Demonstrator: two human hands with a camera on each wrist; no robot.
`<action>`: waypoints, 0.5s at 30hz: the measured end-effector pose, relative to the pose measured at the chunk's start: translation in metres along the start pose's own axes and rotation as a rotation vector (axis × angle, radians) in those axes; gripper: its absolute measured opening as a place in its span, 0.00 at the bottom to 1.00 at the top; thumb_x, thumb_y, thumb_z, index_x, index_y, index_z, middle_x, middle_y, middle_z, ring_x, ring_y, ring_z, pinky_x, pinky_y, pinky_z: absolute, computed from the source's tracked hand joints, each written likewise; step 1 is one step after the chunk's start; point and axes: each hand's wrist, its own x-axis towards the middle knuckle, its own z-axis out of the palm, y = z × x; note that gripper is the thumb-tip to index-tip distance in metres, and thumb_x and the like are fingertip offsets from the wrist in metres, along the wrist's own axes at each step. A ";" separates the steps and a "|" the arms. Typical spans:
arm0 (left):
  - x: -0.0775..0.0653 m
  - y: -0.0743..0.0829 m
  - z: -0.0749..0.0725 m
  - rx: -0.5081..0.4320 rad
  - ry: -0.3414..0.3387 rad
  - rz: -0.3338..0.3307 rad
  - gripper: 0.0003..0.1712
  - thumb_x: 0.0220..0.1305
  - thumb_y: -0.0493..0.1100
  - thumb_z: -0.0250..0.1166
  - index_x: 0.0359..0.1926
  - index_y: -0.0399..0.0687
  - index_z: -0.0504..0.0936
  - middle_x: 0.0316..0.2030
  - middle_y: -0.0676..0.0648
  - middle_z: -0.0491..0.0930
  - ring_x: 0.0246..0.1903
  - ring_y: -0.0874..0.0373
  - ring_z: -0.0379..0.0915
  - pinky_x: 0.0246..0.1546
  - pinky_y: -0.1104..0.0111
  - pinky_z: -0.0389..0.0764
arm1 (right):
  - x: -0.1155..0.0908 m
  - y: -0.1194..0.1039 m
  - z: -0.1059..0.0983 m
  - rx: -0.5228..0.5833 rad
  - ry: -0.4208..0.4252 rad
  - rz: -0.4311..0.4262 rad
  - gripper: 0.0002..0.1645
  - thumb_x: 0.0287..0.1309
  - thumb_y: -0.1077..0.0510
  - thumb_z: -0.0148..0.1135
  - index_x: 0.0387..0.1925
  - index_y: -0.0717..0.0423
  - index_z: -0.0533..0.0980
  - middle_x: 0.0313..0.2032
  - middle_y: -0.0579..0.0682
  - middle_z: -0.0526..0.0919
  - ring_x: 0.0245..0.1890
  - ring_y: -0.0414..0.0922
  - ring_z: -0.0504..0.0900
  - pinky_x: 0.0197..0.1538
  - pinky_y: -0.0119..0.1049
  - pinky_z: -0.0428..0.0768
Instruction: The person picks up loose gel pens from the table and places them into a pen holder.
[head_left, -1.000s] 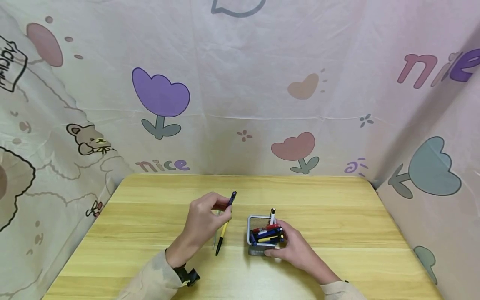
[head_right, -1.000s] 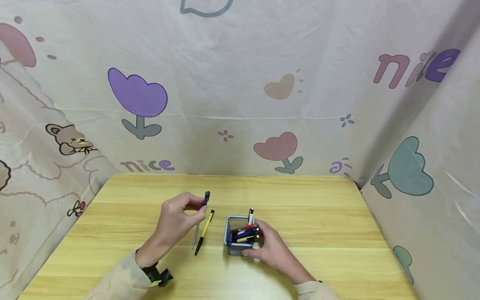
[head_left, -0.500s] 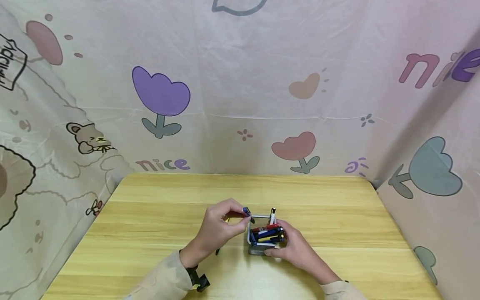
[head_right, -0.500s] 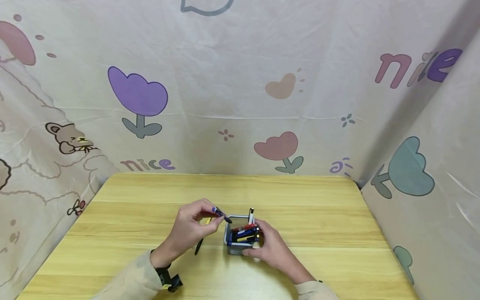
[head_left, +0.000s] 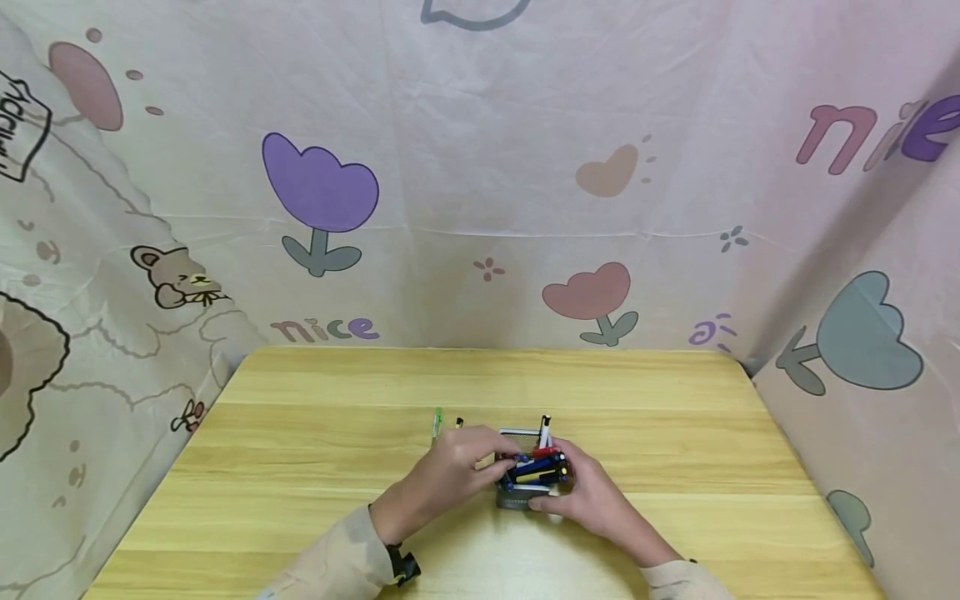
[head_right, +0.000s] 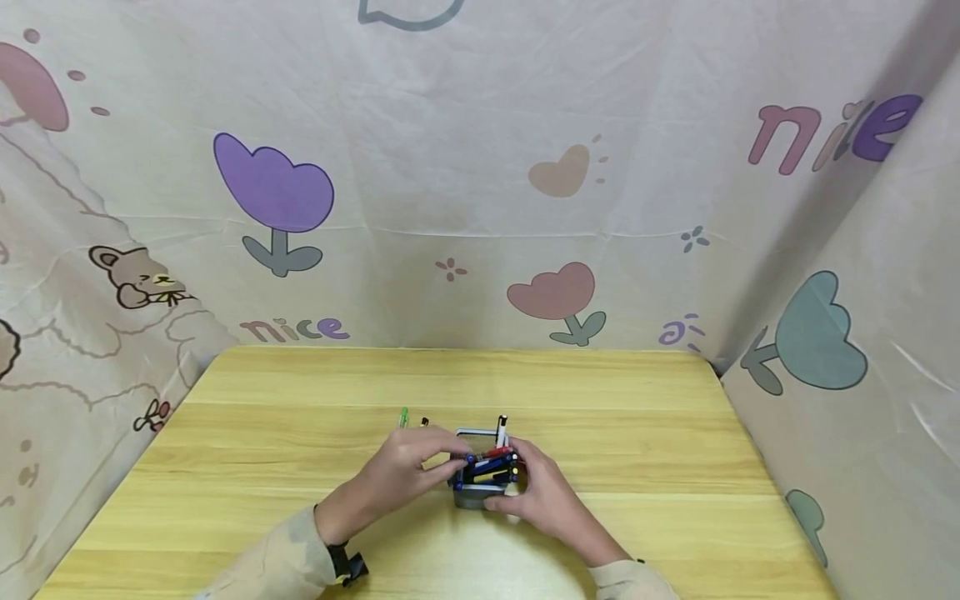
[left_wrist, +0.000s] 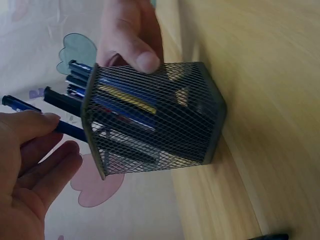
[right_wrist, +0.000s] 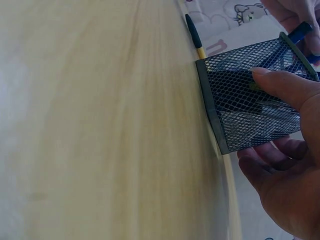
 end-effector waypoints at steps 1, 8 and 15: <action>0.000 -0.001 0.001 0.024 -0.008 0.024 0.11 0.56 0.32 0.76 0.41 0.42 0.89 0.38 0.48 0.91 0.38 0.62 0.89 0.46 0.84 0.81 | 0.000 0.000 0.000 -0.002 0.000 0.000 0.53 0.45 0.47 0.84 0.71 0.55 0.69 0.58 0.51 0.84 0.58 0.50 0.84 0.62 0.35 0.80; -0.002 0.000 0.003 0.052 -0.070 -0.004 0.11 0.59 0.34 0.75 0.44 0.44 0.90 0.41 0.49 0.91 0.41 0.62 0.89 0.47 0.84 0.81 | 0.000 0.001 0.000 -0.002 -0.001 -0.002 0.53 0.45 0.47 0.84 0.71 0.55 0.69 0.58 0.50 0.83 0.58 0.49 0.83 0.63 0.35 0.79; -0.005 -0.003 -0.006 0.083 -0.074 -0.045 0.15 0.57 0.33 0.76 0.47 0.43 0.88 0.44 0.47 0.91 0.44 0.60 0.89 0.50 0.81 0.81 | 0.000 0.000 0.001 -0.001 0.006 0.006 0.55 0.43 0.49 0.85 0.71 0.57 0.68 0.59 0.52 0.83 0.58 0.50 0.83 0.62 0.37 0.80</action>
